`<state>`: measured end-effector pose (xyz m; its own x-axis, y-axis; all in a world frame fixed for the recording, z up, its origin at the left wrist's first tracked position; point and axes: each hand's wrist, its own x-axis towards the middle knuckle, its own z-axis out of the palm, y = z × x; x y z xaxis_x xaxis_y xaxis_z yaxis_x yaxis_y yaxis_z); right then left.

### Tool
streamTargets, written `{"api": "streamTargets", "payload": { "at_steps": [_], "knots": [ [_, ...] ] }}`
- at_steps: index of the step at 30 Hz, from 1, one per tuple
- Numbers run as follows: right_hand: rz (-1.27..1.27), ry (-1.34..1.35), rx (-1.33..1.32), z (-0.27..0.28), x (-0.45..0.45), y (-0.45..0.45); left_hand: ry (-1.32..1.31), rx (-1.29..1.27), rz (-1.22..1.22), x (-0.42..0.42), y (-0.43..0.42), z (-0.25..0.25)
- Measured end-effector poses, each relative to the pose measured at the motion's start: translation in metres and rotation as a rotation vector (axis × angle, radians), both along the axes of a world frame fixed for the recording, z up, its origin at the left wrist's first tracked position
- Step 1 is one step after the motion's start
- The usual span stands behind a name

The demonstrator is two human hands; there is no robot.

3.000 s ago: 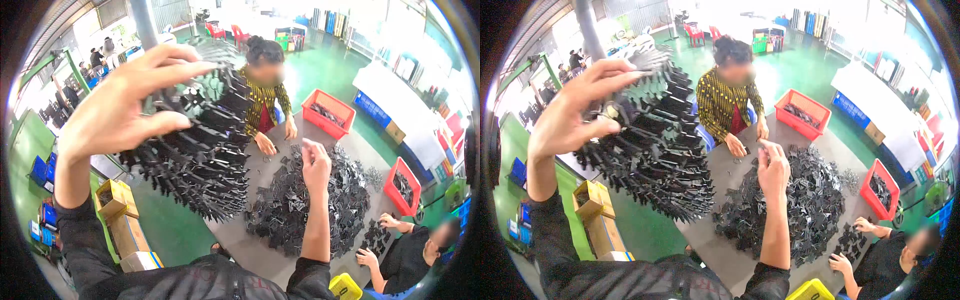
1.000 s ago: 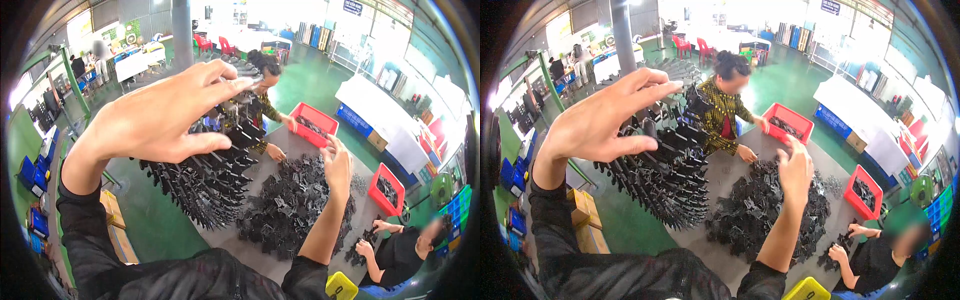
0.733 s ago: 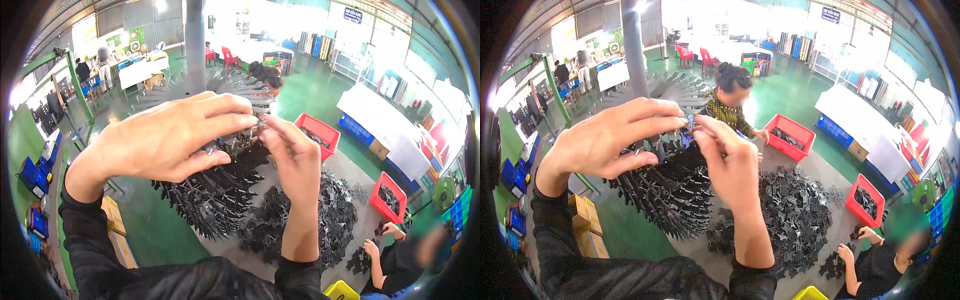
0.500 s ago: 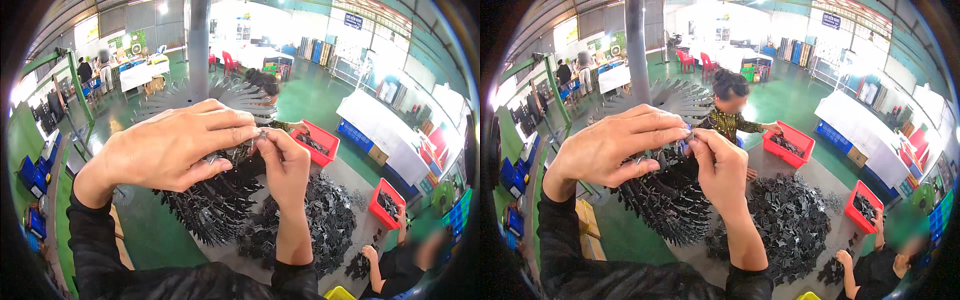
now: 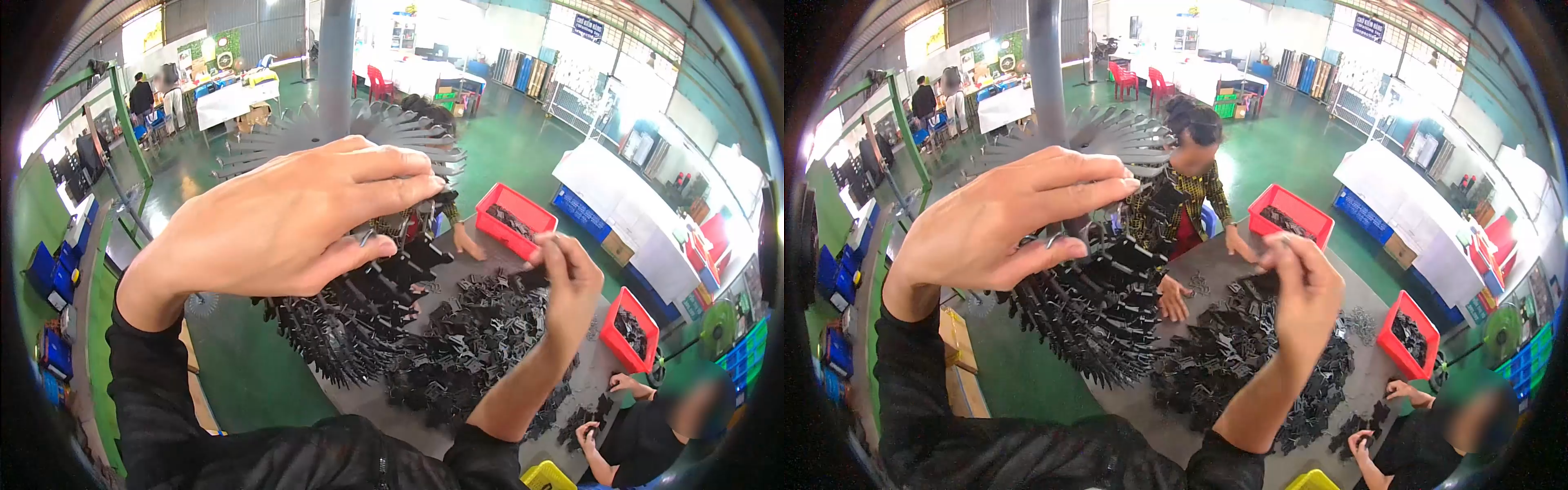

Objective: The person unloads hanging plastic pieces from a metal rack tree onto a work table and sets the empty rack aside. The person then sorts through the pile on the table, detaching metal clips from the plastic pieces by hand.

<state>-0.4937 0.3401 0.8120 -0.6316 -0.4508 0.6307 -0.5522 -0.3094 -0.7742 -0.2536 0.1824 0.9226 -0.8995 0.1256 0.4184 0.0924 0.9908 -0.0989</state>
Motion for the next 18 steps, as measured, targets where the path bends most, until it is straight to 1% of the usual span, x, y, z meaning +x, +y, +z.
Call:
{"api": "streamTargets", "payload": {
  "at_steps": [3, 6, 7, 9, 10, 11, 12, 13, 14, 15, 18],
  "knots": [
    [-0.283, 0.022, 0.283, -0.025, -0.034, 0.031, -0.001, 0.022, 0.049, -0.003, 0.003, 0.003],
    [-0.611, 0.236, 0.797, -0.049, -0.046, 0.049, -0.024, 0.056, 0.073, 0.0, 0.003, 0.006],
    [-0.587, 0.289, 0.862, -0.049, -0.041, 0.049, -0.022, 0.051, 0.058, 0.002, 0.002, 0.007],
    [-0.537, 0.452, 0.622, -0.048, -0.029, 0.03, -0.06, 0.069, 0.022, 0.005, -0.001, 0.012],
    [-0.383, 0.326, 0.523, -0.03, -0.013, 0.016, -0.101, 0.094, 0.002, 0.007, -0.004, 0.016],
    [-0.227, 0.218, 0.355, -0.011, 0.009, 0.002, -0.142, 0.12, -0.019, 0.008, -0.005, 0.019],
    [-0.005, 0.069, 0.19, -0.011, 0.016, -0.014, -0.128, 0.092, -0.044, 0.009, -0.006, 0.018],
    [0.135, 0.061, 0.076, -0.001, 0.031, -0.025, -0.114, 0.066, -0.067, 0.009, -0.008, 0.015],
    [0.208, 0.092, 0.044, 0.01, 0.046, -0.034, -0.101, 0.041, -0.09, 0.009, -0.007, 0.012],
    [0.321, 0.029, -0.031, 0.014, 0.056, -0.045, -0.093, 0.037, -0.083, 0.01, -0.006, 0.01],
    [0.418, 0.054, 0.004, 0.029, 0.072, -0.055, -0.069, 0.025, -0.077, 0.01, -0.004, 0.007]
  ]
}}
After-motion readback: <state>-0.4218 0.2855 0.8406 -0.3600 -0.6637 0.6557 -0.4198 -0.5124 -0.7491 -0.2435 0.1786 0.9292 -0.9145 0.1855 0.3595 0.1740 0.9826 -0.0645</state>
